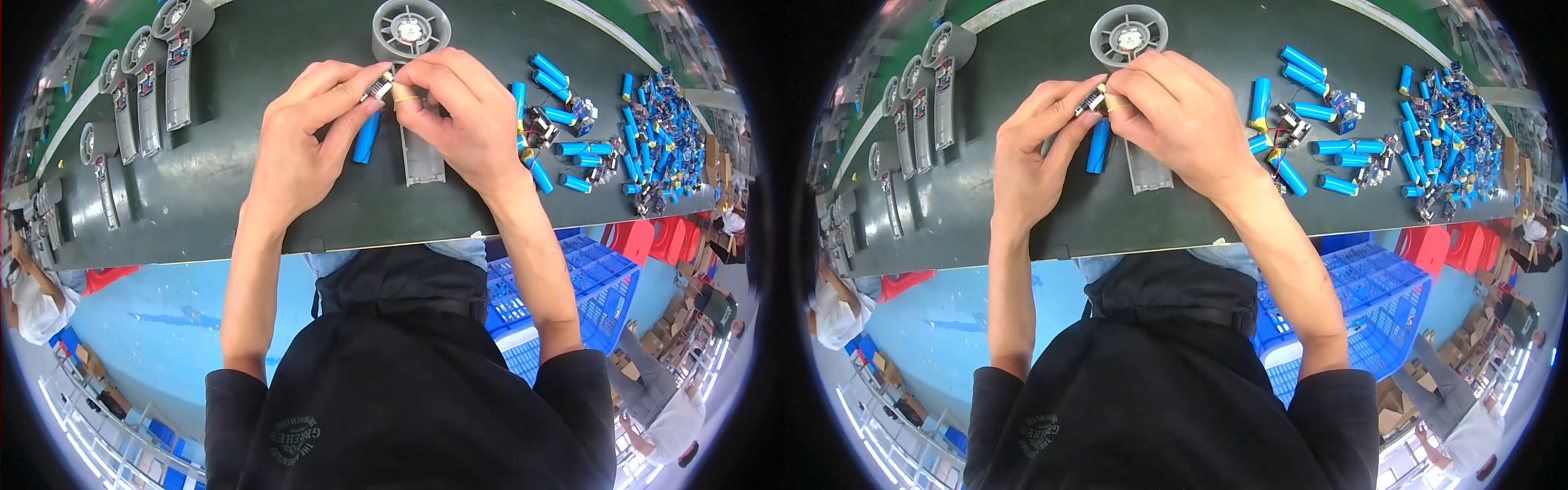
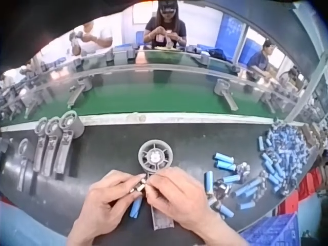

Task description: The person assembles small metal parts and plastic components into a circular housing by hand, working on an assembly line.

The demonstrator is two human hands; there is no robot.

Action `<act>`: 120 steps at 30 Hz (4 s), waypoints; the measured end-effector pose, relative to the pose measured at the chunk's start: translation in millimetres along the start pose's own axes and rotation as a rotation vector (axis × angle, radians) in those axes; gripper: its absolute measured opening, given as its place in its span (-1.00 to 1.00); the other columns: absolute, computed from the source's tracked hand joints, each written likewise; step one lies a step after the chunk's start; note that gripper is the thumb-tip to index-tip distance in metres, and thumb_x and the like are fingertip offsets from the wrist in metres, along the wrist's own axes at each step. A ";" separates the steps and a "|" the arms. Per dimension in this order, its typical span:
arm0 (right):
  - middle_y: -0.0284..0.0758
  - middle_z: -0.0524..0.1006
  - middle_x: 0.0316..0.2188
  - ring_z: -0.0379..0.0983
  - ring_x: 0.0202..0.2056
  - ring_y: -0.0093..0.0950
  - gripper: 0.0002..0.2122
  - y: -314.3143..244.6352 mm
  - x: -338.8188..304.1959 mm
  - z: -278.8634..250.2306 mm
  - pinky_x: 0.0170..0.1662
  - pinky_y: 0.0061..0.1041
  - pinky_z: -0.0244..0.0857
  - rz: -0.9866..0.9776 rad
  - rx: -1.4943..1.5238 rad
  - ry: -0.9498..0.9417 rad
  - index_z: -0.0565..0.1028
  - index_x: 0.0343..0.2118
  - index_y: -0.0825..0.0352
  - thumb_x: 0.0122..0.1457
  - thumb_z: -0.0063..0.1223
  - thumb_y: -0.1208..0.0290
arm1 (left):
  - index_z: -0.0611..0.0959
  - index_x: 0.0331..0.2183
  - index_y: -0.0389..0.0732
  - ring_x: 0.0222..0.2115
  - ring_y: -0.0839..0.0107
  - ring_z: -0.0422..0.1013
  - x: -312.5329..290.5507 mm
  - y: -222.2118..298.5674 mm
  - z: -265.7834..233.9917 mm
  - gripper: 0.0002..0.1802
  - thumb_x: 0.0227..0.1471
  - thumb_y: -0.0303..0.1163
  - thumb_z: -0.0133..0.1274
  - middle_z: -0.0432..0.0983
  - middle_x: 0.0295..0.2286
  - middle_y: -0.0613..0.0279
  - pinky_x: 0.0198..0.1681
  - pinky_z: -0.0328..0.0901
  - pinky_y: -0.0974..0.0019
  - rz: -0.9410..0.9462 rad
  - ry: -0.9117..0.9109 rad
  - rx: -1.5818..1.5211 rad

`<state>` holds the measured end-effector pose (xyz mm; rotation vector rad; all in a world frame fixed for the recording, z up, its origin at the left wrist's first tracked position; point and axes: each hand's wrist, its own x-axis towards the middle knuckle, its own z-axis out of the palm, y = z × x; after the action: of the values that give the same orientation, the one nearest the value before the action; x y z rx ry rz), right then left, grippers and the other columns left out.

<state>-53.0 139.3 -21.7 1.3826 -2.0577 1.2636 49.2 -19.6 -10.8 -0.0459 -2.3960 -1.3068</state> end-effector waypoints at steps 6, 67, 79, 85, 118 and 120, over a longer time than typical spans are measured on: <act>-0.37 0.55 -0.40 0.48 -0.50 -0.56 -0.79 1.2 -2.8 0.2 -0.48 -0.63 0.39 -0.027 0.004 -0.003 0.55 -0.37 0.35 -0.11 0.29 0.67 | 0.68 -0.11 -0.26 -0.34 0.25 0.43 1.8 -1.7 -4.4 -0.67 0.02 -0.61 0.14 0.54 -0.34 0.17 -0.28 0.34 0.30 0.052 -0.051 0.015; -0.21 0.56 -0.48 0.49 -0.48 -0.34 -0.78 -25.9 -4.6 -87.2 -0.36 -0.43 0.35 0.745 -0.122 -0.202 0.60 -0.29 0.40 0.22 0.15 0.30 | 0.48 0.11 -0.21 -0.08 0.12 0.41 61.7 -1.9 8.3 -0.35 0.00 -0.24 0.26 0.47 -0.11 0.04 0.06 0.27 0.19 0.015 -0.120 0.089; -0.20 0.53 -0.14 0.51 -0.11 -0.25 -0.72 26.0 -33.8 -172.3 -0.02 -0.36 0.40 0.752 -0.518 -0.373 0.60 -0.20 0.41 0.07 0.31 0.37 | 0.46 0.12 -0.20 -0.17 0.19 0.42 56.2 -12.9 19.1 -0.37 0.02 -0.29 0.23 0.49 -0.21 0.11 -0.05 0.31 0.23 0.028 -0.044 0.146; -0.26 0.57 -0.26 0.55 -0.29 -0.46 -0.87 25.4 -30.3 -195.6 -0.19 -0.53 0.46 0.797 -0.256 -0.033 0.57 -0.25 0.44 0.15 0.15 0.56 | 0.47 0.09 -0.27 -0.18 0.14 0.38 57.5 -8.2 16.7 -0.35 0.03 -0.17 0.24 0.50 -0.23 0.11 -0.04 0.27 0.17 0.003 -0.048 0.088; -0.20 0.60 -0.16 0.56 -0.24 -0.54 -0.66 -51.6 27.5 -91.5 -0.11 -0.54 0.45 0.391 0.367 -0.077 0.47 -0.05 0.45 0.09 0.25 0.63 | 0.62 -0.02 -0.24 -0.17 0.20 0.51 34.1 64.2 6.4 -0.44 -0.16 -0.57 0.30 0.59 -0.19 0.08 -0.08 0.37 0.23 0.353 -0.038 0.026; -0.19 0.60 -0.14 0.56 -0.25 -0.54 -0.75 -52.3 25.5 -76.3 -0.11 -0.53 0.43 0.524 0.639 0.068 0.47 -0.04 0.45 0.23 0.12 0.54 | 0.62 -0.02 -0.25 -0.22 0.33 0.55 23.1 56.9 1.3 -0.50 -0.08 -0.63 0.24 0.62 -0.25 0.10 -0.11 0.39 0.31 0.122 0.065 -0.078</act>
<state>-32.7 181.8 61.9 1.0027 -2.1358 2.3040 40.2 9.6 42.4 -0.1668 -2.2500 -1.3234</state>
